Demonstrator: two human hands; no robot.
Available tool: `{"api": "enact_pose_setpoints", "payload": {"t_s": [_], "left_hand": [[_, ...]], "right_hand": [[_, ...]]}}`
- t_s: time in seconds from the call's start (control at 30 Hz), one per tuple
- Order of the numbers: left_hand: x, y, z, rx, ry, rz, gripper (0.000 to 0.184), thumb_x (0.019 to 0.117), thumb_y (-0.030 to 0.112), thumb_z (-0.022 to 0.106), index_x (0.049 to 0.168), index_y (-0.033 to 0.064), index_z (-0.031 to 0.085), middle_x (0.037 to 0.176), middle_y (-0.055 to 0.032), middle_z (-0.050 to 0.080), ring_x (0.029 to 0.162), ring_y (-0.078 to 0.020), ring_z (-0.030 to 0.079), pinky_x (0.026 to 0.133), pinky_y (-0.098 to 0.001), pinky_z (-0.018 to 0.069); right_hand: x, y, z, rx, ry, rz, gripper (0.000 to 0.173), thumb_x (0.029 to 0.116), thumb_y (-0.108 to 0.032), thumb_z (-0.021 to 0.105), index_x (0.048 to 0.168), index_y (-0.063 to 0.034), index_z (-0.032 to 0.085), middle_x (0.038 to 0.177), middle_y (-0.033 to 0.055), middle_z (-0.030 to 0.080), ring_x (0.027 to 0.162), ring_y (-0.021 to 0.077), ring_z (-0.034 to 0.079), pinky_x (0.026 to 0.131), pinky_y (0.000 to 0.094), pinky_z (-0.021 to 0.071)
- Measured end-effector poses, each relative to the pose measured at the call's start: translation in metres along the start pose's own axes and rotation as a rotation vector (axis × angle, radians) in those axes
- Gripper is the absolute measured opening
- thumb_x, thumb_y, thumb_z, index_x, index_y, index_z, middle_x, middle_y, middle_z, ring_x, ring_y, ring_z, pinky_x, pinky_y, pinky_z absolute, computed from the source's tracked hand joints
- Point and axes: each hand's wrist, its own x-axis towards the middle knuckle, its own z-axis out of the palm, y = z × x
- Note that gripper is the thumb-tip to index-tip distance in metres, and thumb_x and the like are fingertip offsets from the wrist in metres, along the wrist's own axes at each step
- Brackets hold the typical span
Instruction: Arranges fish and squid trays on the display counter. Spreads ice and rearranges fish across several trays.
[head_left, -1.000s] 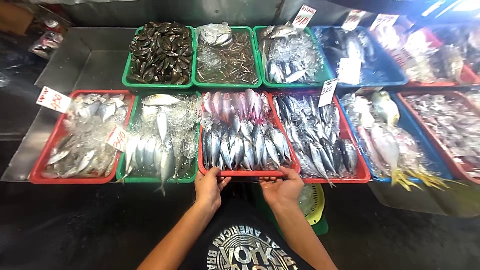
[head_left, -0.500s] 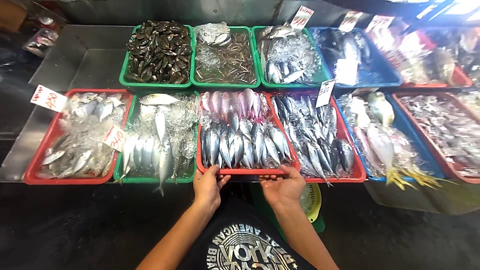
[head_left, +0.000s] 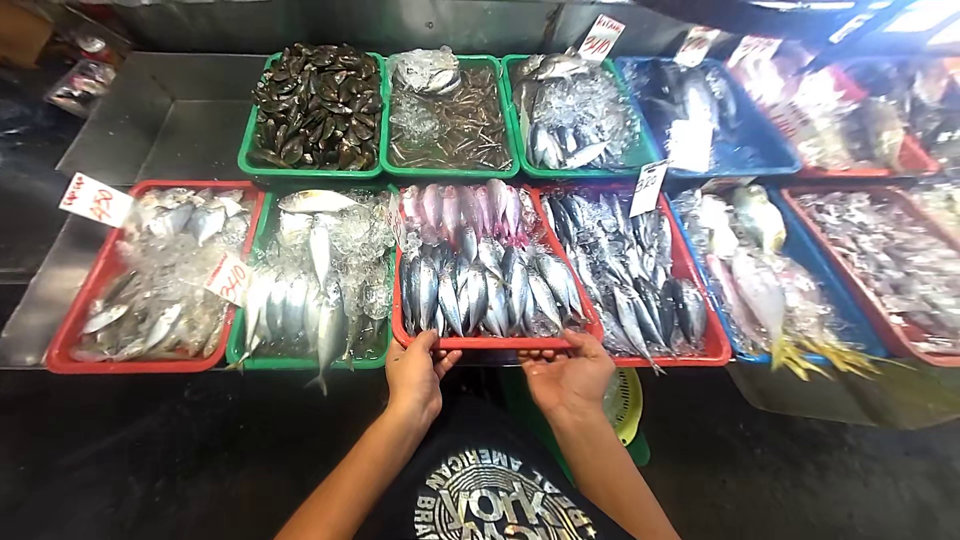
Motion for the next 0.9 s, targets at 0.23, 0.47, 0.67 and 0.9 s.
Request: {"api": "enact_pose_setpoints", "payload": {"t_s": [0.23, 0.47, 0.67, 0.9], "left_hand": [[-0.0018, 0.0018, 0.0013, -0.013, -0.006, 0.004, 0.029, 0.0977, -0.001, 0.059, 0.123, -0.0001, 0.046, 0.083, -0.0182, 0.061, 0.062, -0.0267, 0.067, 0.058, -0.0432, 0.0628], [-0.0039, 0.0041, 0.0027, -0.019, -0.019, 0.017, 0.029, 0.098, -0.001, 0.059, 0.124, -0.0004, 0.045, 0.083, -0.0178, 0.061, 0.062, -0.0263, 0.066, 0.059, -0.0432, 0.063], [-0.0045, 0.0052, 0.0029, -0.022, -0.022, 0.018, 0.029, 0.098, -0.001, 0.059, 0.124, -0.0002, 0.045, 0.082, -0.0176, 0.061, 0.062, -0.0258, 0.066, 0.059, -0.0433, 0.0629], [-0.0061, 0.0081, 0.0039, -0.034, -0.033, 0.017, 0.029, 0.0977, -0.002, 0.059, 0.123, -0.0005, 0.046, 0.083, -0.018, 0.061, 0.063, -0.0263, 0.067, 0.059, -0.0438, 0.0633]], "right_hand": [[-0.0031, -0.0023, 0.0027, -0.002, -0.002, -0.005, 0.022, 0.0973, -0.025, 0.049, 0.078, -0.0128, 0.049, 0.059, 0.0034, 0.052, 0.051, 0.019, 0.057, 0.057, 0.0406, 0.0563], [-0.0065, -0.0059, 0.0056, -0.009, -0.014, -0.011, 0.021, 0.0977, -0.025, 0.048, 0.081, -0.013, 0.05, 0.061, 0.0037, 0.053, 0.053, 0.019, 0.057, 0.058, 0.041, 0.0566], [-0.0074, -0.0068, 0.0062, -0.005, -0.012, -0.014, 0.02, 0.0968, -0.025, 0.049, 0.081, -0.0127, 0.049, 0.061, 0.0034, 0.053, 0.053, 0.0189, 0.057, 0.058, 0.041, 0.0565], [-0.0088, -0.009, 0.0078, 0.001, -0.02, -0.014, 0.02, 0.0967, -0.025, 0.048, 0.08, -0.0126, 0.049, 0.061, 0.0039, 0.053, 0.053, 0.0193, 0.058, 0.059, 0.0419, 0.0569]]}}
